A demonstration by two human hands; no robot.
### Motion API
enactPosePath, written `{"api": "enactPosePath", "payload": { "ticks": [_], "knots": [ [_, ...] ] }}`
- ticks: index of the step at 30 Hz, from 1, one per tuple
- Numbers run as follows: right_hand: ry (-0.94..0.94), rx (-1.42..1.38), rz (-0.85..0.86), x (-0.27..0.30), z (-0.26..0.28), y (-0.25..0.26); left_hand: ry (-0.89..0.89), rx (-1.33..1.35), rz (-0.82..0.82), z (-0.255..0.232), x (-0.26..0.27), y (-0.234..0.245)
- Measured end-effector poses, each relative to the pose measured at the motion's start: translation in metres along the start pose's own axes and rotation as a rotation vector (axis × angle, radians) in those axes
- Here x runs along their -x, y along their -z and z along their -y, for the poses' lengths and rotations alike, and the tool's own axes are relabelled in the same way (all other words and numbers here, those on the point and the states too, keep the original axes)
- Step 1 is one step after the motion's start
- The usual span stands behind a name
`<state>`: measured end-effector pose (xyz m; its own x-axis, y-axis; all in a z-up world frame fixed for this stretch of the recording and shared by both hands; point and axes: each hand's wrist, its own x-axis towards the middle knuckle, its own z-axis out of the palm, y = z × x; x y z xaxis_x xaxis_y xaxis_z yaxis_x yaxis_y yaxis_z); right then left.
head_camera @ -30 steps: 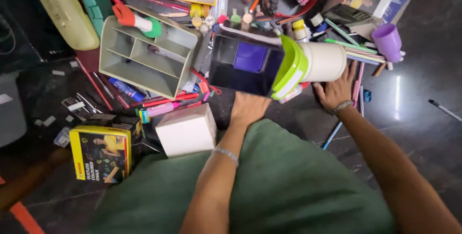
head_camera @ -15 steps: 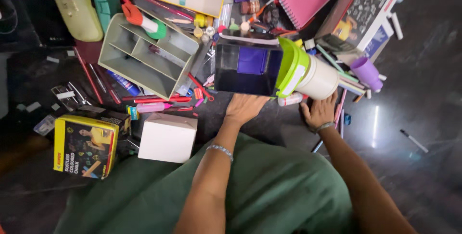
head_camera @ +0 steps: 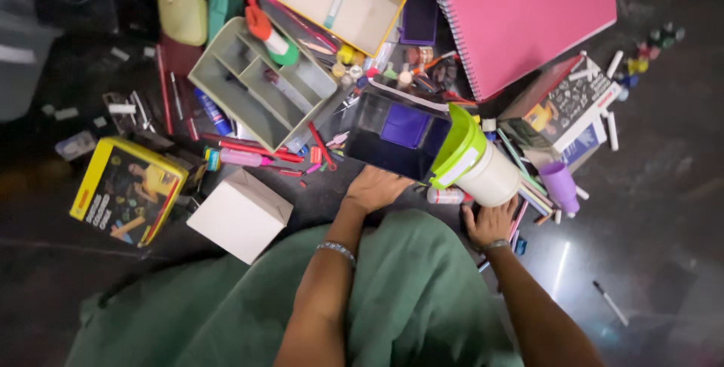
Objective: The person sits on the floor and sorts through scattered stationery items, including notebooks, pens, and small boxes. They place a backpack on a nearby table, then pick up and arrange various items into containers and boxes on the floor.
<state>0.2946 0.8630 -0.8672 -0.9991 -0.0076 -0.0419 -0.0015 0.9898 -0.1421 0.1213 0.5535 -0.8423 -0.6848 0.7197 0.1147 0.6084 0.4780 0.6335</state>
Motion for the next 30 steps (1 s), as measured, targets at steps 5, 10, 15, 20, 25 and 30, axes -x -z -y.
{"api": "enactPosePath", "payload": {
  "ticks": [5,10,15,20,25,30],
  "knots": [
    [0.099,-0.032,-0.07,-0.006,-0.009,-0.003,-0.03,-0.078,0.248,0.012,0.01,0.009],
    [0.134,-0.034,-0.082,-0.015,-0.013,-0.001,-0.14,-0.1,-0.042,0.054,0.07,0.036],
    [0.125,0.092,-0.006,-0.025,-0.023,-0.005,-0.015,-0.461,0.134,0.078,0.101,0.042],
    [0.204,0.147,-0.174,-0.039,-0.03,-0.023,0.143,-0.343,-0.064,0.064,0.056,0.027],
    [0.194,0.066,-0.26,-0.047,-0.039,-0.027,0.389,-0.42,0.165,0.038,0.039,0.046],
    [0.229,-0.061,-0.316,-0.046,-0.027,-0.021,0.474,-0.47,0.025,0.01,0.081,0.069]
  ]
}}
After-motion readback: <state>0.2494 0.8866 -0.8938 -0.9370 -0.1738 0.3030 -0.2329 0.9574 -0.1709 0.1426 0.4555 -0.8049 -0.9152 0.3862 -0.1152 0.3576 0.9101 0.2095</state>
